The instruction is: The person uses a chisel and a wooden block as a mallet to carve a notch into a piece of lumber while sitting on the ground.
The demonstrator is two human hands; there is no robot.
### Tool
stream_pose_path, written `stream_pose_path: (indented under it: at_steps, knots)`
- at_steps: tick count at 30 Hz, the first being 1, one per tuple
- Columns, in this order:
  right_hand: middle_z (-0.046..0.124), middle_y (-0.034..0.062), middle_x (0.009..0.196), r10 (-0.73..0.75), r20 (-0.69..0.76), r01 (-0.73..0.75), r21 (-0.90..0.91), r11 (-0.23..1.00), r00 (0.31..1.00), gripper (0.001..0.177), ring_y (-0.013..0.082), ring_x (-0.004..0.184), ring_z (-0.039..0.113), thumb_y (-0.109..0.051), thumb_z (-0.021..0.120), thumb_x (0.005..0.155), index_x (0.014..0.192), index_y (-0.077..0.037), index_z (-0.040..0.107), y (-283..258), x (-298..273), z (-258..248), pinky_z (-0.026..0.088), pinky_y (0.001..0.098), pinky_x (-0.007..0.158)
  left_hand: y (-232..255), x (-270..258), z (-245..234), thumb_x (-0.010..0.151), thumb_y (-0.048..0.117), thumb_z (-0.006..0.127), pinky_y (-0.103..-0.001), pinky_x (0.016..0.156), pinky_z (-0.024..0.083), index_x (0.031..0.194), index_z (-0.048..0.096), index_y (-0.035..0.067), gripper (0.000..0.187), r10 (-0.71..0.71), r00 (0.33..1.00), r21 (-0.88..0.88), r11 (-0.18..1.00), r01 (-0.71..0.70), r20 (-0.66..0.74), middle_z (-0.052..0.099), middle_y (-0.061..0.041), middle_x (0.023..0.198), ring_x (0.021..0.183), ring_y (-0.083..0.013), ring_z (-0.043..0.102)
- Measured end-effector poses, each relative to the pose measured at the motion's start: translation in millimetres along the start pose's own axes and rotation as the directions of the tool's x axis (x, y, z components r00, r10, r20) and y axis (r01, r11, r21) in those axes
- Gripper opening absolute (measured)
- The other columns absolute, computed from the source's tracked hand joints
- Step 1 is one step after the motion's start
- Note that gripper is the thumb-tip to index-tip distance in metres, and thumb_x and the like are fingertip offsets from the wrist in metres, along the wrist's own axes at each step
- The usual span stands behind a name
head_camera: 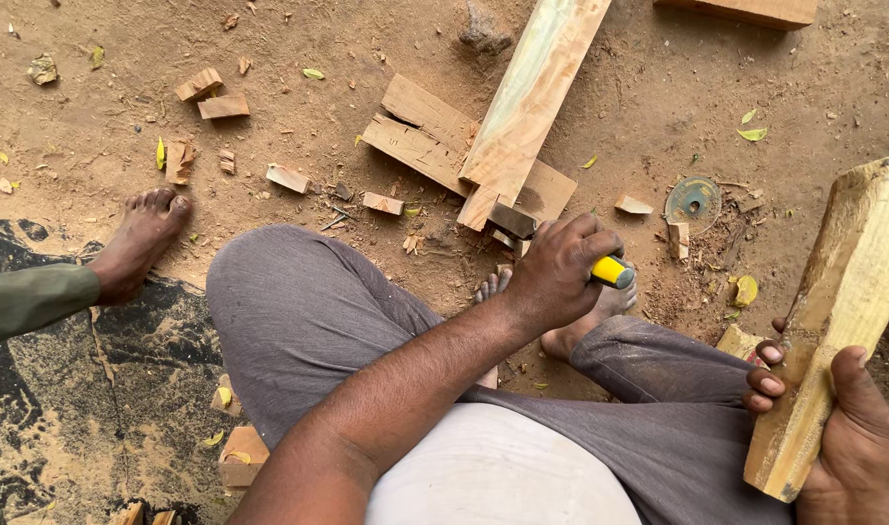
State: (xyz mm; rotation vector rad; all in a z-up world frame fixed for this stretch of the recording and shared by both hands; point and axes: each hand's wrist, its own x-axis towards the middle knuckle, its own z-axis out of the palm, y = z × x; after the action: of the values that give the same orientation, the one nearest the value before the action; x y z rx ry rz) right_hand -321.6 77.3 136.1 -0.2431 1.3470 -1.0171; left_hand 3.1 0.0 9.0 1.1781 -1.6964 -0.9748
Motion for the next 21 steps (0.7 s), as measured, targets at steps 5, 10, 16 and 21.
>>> stream_pose_path:
  at_steps: [5, 10, 16, 21]
  knots:
    - [0.050, 0.0133, 0.109, 0.000, -0.029, -0.001, -0.044, 0.999, 1.000, 0.075, 0.0224, 0.098, 0.054, -0.052, 0.071, 0.115, 0.153, 0.001, 0.035, -1, 0, 3, 0.052, 0.0381, 0.079, -7, -2, 5, 0.085, 0.038, 0.084, -0.049, 0.091, 0.048, 0.119, 0.050, 0.021, 0.051, 0.002, 1.000, 0.042, 0.999, -0.002, -0.007, 0.054, -0.006, 0.103, 0.097, -0.0234, 0.061]
    - [0.052, 0.0159, 0.115, 0.000, -0.027, -0.001, -0.048, 0.999, 1.000, 0.077, 0.0221, 0.097, 0.054, -0.053, 0.072, 0.113, 0.150, 0.006, 0.038, -1, 0, 6, 0.052, 0.0376, 0.079, -17, 9, 18, 0.095, 0.028, 0.080, -0.044, 0.092, 0.052, 0.111, 0.056, 0.022, 0.030, -0.059, 0.995, 0.088, 0.995, 0.052, 0.080, 0.056, -0.001, 0.097, 0.092, -0.0174, 0.063]
    - [0.052, 0.0163, 0.117, -0.012, -0.032, 0.010, -0.065, 0.998, 0.999, 0.075, 0.0224, 0.098, 0.054, -0.052, 0.072, 0.113, 0.148, 0.005, 0.039, 0, 2, 8, 0.053, 0.0380, 0.079, -17, 23, 15, 0.087, 0.013, 0.076, -0.043, 0.084, 0.053, 0.111, 0.058, 0.018, 0.030, -0.131, 0.991, 0.058, 0.990, 0.130, 0.030, 0.056, -0.004, 0.094, 0.088, -0.0182, 0.062]
    - [0.055, 0.0162, 0.111, -0.067, -0.041, 0.060, -0.153, 0.986, 0.997, 0.071, 0.0234, 0.093, 0.059, -0.050, 0.072, 0.104, 0.149, -0.002, 0.043, 0, -5, 34, 0.057, 0.0384, 0.075, -18, 8, 14, 0.088, 0.012, 0.075, -0.044, 0.087, 0.054, 0.113, 0.055, 0.021, 0.033, -0.071, 0.996, 0.123, 0.990, 0.064, 0.054, 0.056, -0.005, 0.096, 0.092, -0.0198, 0.064]
